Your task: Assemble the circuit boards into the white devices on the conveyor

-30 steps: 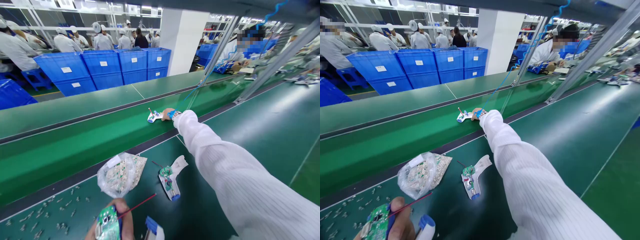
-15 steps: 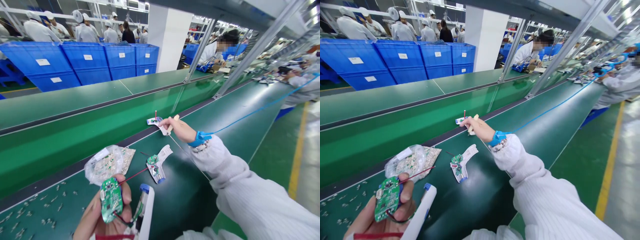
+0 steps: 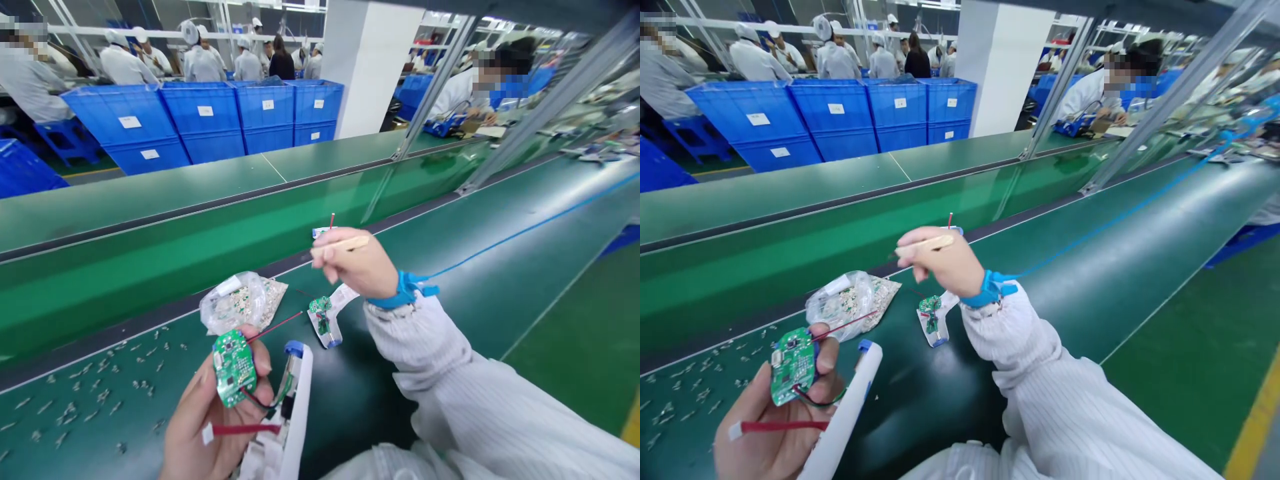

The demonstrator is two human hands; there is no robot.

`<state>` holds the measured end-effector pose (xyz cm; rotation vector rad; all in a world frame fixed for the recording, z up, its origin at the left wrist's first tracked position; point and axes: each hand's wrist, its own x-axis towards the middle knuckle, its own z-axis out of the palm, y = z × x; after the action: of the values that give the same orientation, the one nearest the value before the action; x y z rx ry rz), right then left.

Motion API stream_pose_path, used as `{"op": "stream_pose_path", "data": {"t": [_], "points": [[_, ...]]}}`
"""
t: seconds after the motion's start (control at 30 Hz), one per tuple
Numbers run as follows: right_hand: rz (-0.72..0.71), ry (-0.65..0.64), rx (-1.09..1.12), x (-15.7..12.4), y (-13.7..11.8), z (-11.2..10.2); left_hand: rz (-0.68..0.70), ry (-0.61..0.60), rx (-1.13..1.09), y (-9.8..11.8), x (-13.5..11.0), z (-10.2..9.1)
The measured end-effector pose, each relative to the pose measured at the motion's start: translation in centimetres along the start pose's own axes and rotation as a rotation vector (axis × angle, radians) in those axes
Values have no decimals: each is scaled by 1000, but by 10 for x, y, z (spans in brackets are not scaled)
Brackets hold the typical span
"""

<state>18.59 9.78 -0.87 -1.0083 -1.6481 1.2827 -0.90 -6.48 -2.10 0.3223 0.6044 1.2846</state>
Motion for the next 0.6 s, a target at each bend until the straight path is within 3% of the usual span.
{"op": "stream_pose_path", "data": {"t": [0.1, 0.23, 0.4, 0.5, 0.6], "points": [[65, 273, -257, 20, 28, -31, 2, -4, 1, 1, 1, -7], [245, 446, -596, 40, 70, -55, -33, -23, -13, 1, 4, -16], [457, 405, -912, 57, 109, -42, -31, 12, -12, 0, 5, -18], [523, 366, -994, 59, 115, -36, -25, 36, -15, 1, 5, -17], [561, 361, -1029, 46, 113, -44, -18, 61, -7, 2, 5, -14]]}}
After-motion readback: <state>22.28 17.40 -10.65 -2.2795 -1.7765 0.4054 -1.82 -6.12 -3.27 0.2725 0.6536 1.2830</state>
